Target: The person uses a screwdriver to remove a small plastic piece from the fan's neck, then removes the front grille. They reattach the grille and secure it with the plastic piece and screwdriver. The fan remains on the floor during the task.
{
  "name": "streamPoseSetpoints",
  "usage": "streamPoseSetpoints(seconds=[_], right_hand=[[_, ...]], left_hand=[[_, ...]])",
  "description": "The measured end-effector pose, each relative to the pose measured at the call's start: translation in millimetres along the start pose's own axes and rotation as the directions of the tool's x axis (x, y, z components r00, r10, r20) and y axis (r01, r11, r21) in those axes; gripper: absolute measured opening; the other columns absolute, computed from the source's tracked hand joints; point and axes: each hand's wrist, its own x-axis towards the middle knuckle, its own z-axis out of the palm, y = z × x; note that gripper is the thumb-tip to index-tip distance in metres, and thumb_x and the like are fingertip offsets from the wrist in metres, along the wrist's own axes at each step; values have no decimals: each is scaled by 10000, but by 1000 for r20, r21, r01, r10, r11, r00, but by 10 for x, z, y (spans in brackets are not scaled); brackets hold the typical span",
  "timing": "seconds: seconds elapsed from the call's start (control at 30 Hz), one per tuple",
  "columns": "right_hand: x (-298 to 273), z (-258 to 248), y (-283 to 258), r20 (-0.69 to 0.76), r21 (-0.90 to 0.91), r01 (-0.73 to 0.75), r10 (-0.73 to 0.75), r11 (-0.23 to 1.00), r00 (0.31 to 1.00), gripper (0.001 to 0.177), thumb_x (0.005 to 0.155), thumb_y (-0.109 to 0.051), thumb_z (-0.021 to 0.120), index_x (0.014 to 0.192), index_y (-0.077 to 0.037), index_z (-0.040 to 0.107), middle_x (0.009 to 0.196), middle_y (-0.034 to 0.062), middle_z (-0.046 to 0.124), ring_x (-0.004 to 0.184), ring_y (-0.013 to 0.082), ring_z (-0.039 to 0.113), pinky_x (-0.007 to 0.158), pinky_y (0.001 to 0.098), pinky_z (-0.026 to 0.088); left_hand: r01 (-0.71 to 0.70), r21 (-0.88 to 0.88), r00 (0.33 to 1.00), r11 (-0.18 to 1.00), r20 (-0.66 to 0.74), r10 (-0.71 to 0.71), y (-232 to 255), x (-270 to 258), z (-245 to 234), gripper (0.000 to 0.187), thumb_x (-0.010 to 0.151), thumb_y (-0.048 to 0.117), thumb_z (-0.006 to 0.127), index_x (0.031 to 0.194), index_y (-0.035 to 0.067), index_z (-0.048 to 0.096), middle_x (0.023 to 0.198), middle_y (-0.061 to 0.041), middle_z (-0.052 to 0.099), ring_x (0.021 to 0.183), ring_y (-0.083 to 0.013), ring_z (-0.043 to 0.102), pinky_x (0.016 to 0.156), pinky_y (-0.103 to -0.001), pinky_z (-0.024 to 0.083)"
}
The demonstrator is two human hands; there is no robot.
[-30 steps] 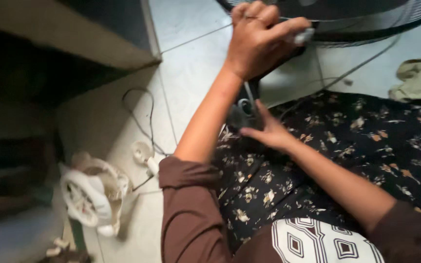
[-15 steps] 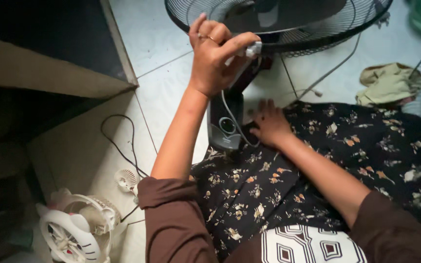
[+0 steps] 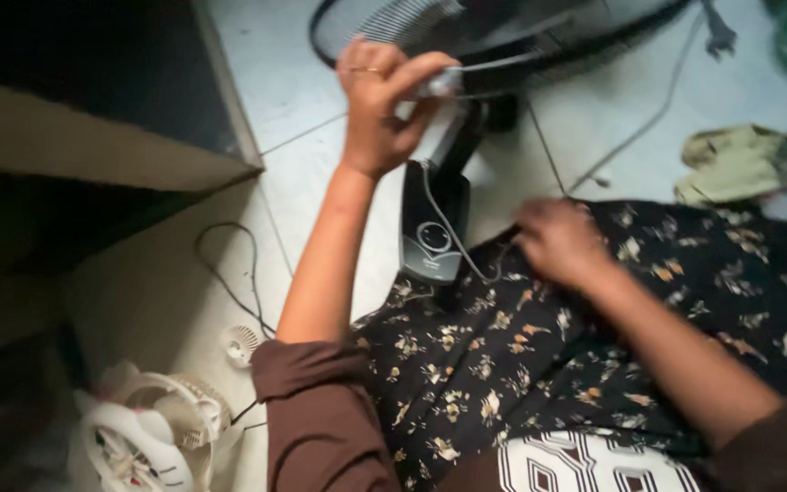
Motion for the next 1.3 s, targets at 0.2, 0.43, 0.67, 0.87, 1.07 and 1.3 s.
streamPoseSetpoints(seconds=[0.2,0.43,0.67,0.87,1.07,1.3], right_hand=[[-515,-1069,897,281,-418,-316,452,852,847,952,794,-669,652,1503,-74,430,1513,191,442,1424,374,359,1139,572,289],[-1109,-926,31,317,-489,107,62,866,946,1192,612,-889,587,1471,-67,491,1454,177,495,1384,357,405,1097,596,310],[-1461,-640,-203,379,-177,20,50,984,924,295,761,-350,772,938,-129,687,879,66,660,906,278,630,765,414,515],[-1759,-156,-96,430,-318,147,5,937,903,146,807,-128,625,949,-125,660,849,46,648,848,242,641,737,393,513],[-1857,-136,-158,418,-326,189,-38,926,908,201,750,-125,650,948,-106,682,841,57,639,833,250,632,711,388,498],[-1535,-557,-184,639,1,-308,236,951,732,155,802,-187,772,942,-171,708,960,16,733,955,221,712,833,350,553]], left_hand=[[6,-4,999,1000,-54,-6,-48,-125,89,323,895,165,841,1188,216,716,916,-25,492,995,-234,517,1163,-453,257],[-16,68,998,998,-67,20,-144,-191,136,348,903,197,876,1215,216,724,901,-33,464,969,-265,484,1063,-373,285],[8,75,994,997,-111,1,55,-245,239,356,906,199,837,1233,208,697,961,-42,479,1027,-240,504,1122,-443,253],[31,121,985,992,-170,-10,338,-136,380,319,882,250,825,1179,281,711,901,-9,459,987,-228,499,1042,-413,270],[31,111,986,993,-164,-12,608,-70,342,292,858,250,803,1130,301,708,863,10,461,961,-211,506,1040,-435,282],[53,124,985,991,-171,-31,707,-183,375,324,856,189,768,1152,310,715,879,26,486,964,-205,507,995,-430,285]])
